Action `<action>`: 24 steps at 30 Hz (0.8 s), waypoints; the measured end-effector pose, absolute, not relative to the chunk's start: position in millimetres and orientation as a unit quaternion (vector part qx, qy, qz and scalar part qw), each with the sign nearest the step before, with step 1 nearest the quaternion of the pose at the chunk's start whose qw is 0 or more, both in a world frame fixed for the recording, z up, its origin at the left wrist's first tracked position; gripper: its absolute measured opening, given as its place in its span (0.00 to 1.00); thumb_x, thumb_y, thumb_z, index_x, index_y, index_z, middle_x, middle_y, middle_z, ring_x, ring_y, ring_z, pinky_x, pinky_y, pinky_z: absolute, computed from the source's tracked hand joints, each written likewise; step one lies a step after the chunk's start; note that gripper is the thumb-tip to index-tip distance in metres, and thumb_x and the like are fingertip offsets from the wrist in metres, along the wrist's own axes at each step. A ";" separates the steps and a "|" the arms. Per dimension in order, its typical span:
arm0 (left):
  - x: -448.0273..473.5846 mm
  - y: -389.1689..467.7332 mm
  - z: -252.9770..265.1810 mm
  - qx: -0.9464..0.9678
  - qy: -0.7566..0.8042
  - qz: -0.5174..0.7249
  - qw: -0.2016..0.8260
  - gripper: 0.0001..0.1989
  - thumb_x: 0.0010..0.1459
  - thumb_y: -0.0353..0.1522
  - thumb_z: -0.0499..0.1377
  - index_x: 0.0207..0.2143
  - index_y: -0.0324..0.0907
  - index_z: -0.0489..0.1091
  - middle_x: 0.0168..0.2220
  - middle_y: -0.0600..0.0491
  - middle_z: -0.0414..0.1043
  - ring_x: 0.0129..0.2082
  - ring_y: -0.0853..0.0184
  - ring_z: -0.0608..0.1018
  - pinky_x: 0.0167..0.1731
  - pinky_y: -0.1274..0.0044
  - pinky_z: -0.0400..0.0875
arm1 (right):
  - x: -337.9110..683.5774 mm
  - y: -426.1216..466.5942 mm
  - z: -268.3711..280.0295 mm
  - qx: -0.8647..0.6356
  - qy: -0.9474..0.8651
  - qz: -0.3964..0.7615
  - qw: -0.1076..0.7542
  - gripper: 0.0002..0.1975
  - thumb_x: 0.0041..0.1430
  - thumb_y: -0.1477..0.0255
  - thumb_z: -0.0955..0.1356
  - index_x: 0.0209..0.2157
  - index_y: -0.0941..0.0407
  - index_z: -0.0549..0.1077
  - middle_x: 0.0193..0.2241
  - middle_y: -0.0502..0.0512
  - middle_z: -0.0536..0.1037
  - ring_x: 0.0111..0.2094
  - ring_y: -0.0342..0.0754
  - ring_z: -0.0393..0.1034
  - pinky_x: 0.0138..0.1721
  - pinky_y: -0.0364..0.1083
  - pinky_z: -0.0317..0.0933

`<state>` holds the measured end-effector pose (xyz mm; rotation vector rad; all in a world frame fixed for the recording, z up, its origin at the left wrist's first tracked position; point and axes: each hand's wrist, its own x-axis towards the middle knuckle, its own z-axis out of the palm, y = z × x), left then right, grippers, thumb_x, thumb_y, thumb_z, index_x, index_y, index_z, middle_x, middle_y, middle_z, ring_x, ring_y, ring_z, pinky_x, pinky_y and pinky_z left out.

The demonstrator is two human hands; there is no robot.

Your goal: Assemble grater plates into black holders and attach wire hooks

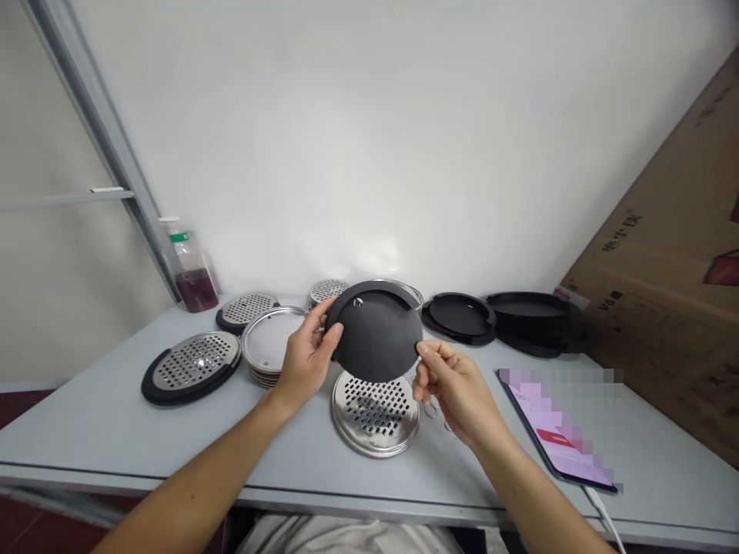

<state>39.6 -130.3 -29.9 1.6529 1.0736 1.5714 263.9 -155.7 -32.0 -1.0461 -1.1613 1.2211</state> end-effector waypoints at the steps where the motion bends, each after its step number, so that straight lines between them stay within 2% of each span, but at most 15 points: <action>1: 37.8 -128.4 -29.1 0.612 0.420 0.604 0.288 0.24 0.63 0.41 0.57 0.59 0.43 0.65 0.47 0.48 0.75 0.42 0.62 0.79 0.39 0.74 0.76 | 268.3 -154.8 -35.7 -0.476 -0.531 0.472 0.518 0.17 0.58 0.55 0.69 0.34 0.55 0.70 0.18 0.47 0.72 0.17 0.44 0.67 0.18 0.41 0.57; 4: 32.3 -124.2 -25.9 0.588 0.450 0.622 0.255 0.21 0.62 0.41 0.58 0.56 0.43 0.68 0.50 0.48 0.75 0.42 0.62 0.79 0.39 0.75 0.76 | 284.1 -152.2 -44.8 -0.591 -0.635 0.291 0.403 0.17 0.58 0.57 0.68 0.41 0.56 0.74 0.27 0.53 0.79 0.23 0.48 0.72 0.27 0.45 0.62; 6: 30.3 -123.0 -24.4 0.581 0.459 0.624 0.251 0.21 0.63 0.41 0.57 0.55 0.43 0.69 0.50 0.48 0.75 0.44 0.62 0.79 0.40 0.75 0.76 | 290.5 -150.9 -47.9 -0.632 -0.664 0.234 0.324 0.17 0.58 0.58 0.67 0.43 0.56 0.75 0.31 0.55 0.81 0.29 0.51 0.74 0.33 0.47 0.62; 8: 29.8 -122.8 -23.7 0.580 0.466 0.619 0.251 0.21 0.63 0.41 0.57 0.55 0.43 0.69 0.50 0.48 0.76 0.44 0.62 0.79 0.40 0.75 0.76 | 290.3 -150.5 -48.6 -0.646 -0.675 0.232 0.270 0.19 0.59 0.58 0.66 0.45 0.55 0.76 0.33 0.57 0.82 0.34 0.54 0.75 0.37 0.49 0.62; 11: 30.7 -123.0 -23.6 0.585 0.477 0.607 0.249 0.21 0.62 0.41 0.57 0.55 0.42 0.69 0.49 0.48 0.76 0.42 0.62 0.80 0.39 0.74 0.76 | 280.9 -151.2 -47.6 -0.650 -0.683 0.235 0.235 0.25 0.56 0.56 0.68 0.49 0.57 0.74 0.35 0.57 0.82 0.40 0.57 0.75 0.40 0.48 0.61; 14: 31.5 -122.9 -23.8 0.585 0.484 0.601 0.251 0.21 0.62 0.41 0.57 0.55 0.42 0.69 0.48 0.48 0.76 0.40 0.63 0.80 0.37 0.75 0.76 | 271.8 -150.6 -49.0 -0.651 -0.683 0.241 0.227 0.32 0.51 0.56 0.71 0.54 0.58 0.71 0.35 0.57 0.81 0.40 0.56 0.74 0.39 0.47 0.60; 17: 31.8 -122.5 -24.8 0.584 0.485 0.598 0.256 0.21 0.62 0.42 0.57 0.55 0.43 0.68 0.51 0.48 0.75 0.41 0.63 0.80 0.37 0.75 0.75 | 270.0 -146.1 -53.6 -0.651 -0.672 0.272 0.224 0.35 0.49 0.58 0.73 0.56 0.59 0.69 0.34 0.57 0.80 0.38 0.54 0.73 0.36 0.46 0.59; 19: 32.1 -122.6 -25.9 0.586 0.490 0.593 0.256 0.22 0.62 0.42 0.56 0.55 0.44 0.68 0.52 0.48 0.74 0.41 0.62 0.80 0.35 0.76 0.75 | 271.5 -142.1 -56.5 -0.641 -0.664 0.313 0.222 0.31 0.48 0.58 0.73 0.52 0.60 0.72 0.33 0.56 0.80 0.35 0.52 0.72 0.34 0.45 0.58; 21: 32.8 -123.0 -26.8 0.587 0.492 0.589 0.256 0.22 0.62 0.42 0.57 0.55 0.44 0.68 0.53 0.48 0.73 0.39 0.63 0.80 0.34 0.76 0.75 | 272.8 -139.3 -57.5 -0.614 -0.665 0.358 0.228 0.21 0.51 0.58 0.71 0.40 0.60 0.76 0.28 0.53 0.77 0.29 0.48 0.69 0.30 0.44 0.56; 22: 33.1 -123.3 -27.1 0.587 0.492 0.589 0.258 0.22 0.62 0.42 0.57 0.55 0.44 0.68 0.52 0.48 0.74 0.38 0.63 0.80 0.34 0.77 0.74 | 273.1 -138.7 -57.1 -0.598 -0.665 0.381 0.233 0.17 0.52 0.58 0.70 0.33 0.59 0.75 0.24 0.51 0.75 0.26 0.46 0.66 0.28 0.43 0.54; 24: 33.3 -123.6 -27.1 0.584 0.491 0.589 0.265 0.22 0.62 0.43 0.57 0.55 0.44 0.68 0.50 0.48 0.75 0.37 0.64 0.79 0.34 0.77 0.74 | 272.9 -139.6 -54.7 -0.576 -0.650 0.431 0.245 0.16 0.54 0.59 0.69 0.25 0.58 0.71 0.19 0.47 0.68 0.21 0.41 0.59 0.24 0.42 0.50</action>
